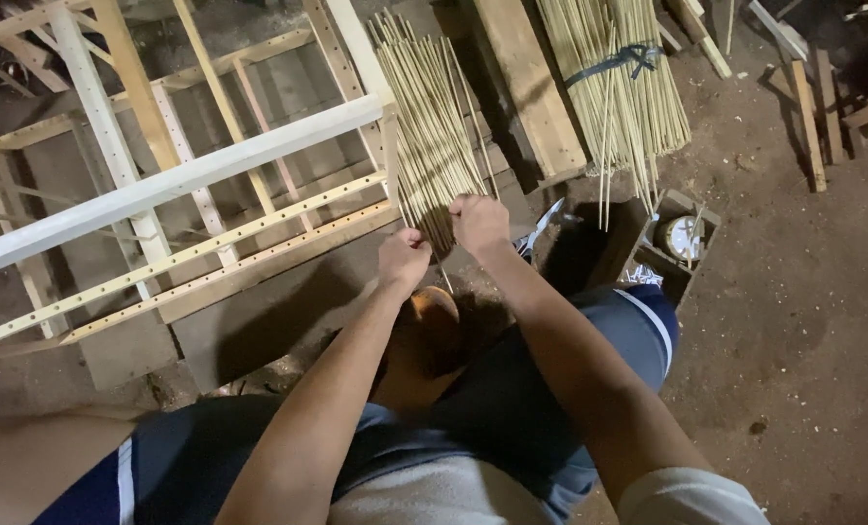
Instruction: Inserting thin bamboo sticks into pre-drilled holes of a wooden frame to assemble a structure, likely a birdcage.
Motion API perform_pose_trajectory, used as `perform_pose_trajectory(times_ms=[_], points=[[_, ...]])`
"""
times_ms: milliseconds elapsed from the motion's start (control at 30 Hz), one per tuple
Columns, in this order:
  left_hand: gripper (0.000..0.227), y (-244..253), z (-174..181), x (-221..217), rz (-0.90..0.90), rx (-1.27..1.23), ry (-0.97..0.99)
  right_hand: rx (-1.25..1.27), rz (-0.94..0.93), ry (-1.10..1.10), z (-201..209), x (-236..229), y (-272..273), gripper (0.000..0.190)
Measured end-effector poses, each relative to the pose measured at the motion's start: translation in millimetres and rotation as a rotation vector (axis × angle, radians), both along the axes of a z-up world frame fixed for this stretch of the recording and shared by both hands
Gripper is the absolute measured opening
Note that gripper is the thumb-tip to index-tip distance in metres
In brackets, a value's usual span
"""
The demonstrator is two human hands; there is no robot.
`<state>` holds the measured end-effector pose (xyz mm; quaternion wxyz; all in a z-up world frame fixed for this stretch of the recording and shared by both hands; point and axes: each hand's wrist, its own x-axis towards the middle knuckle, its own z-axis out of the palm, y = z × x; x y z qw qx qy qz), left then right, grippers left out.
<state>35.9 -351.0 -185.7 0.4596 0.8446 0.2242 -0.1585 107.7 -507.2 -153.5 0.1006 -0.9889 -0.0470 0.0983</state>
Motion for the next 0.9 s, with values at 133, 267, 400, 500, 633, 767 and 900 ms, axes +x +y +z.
perform_pose_trajectory(times_ms=[133, 267, 400, 500, 633, 767, 900], points=[[0.032, 1, 0, 0, -0.022, 0.022, -0.014, -0.053, 0.066, -0.031, -14, 3, 1, 0.016], [0.034, 2, -1, -3, -0.045, 0.034, -0.010, -0.153, 0.005, 0.016, 10, -4, 21, 0.023], [0.043, -1, 41, -11, -0.040, -0.006, 0.062, -0.128, -0.067, 0.050, -9, -1, 28, 0.024], [0.050, 1, 35, -9, -0.027, -0.066, 0.100, -0.163, -0.101, 0.059, -20, 2, 23, 0.021], [0.031, 6, 12, -8, -0.020, 0.004, -0.004, 0.306, -0.231, 0.211, -39, 10, 1, 0.022], [0.028, 8, 20, -9, -0.043, 0.016, 0.000, 0.673, -0.314, 0.408, -2, 2, -2, 0.041], [0.033, -9, 48, -18, -0.028, -0.109, -0.054, 0.772, -0.323, 0.475, 48, -14, 13, 0.044]])
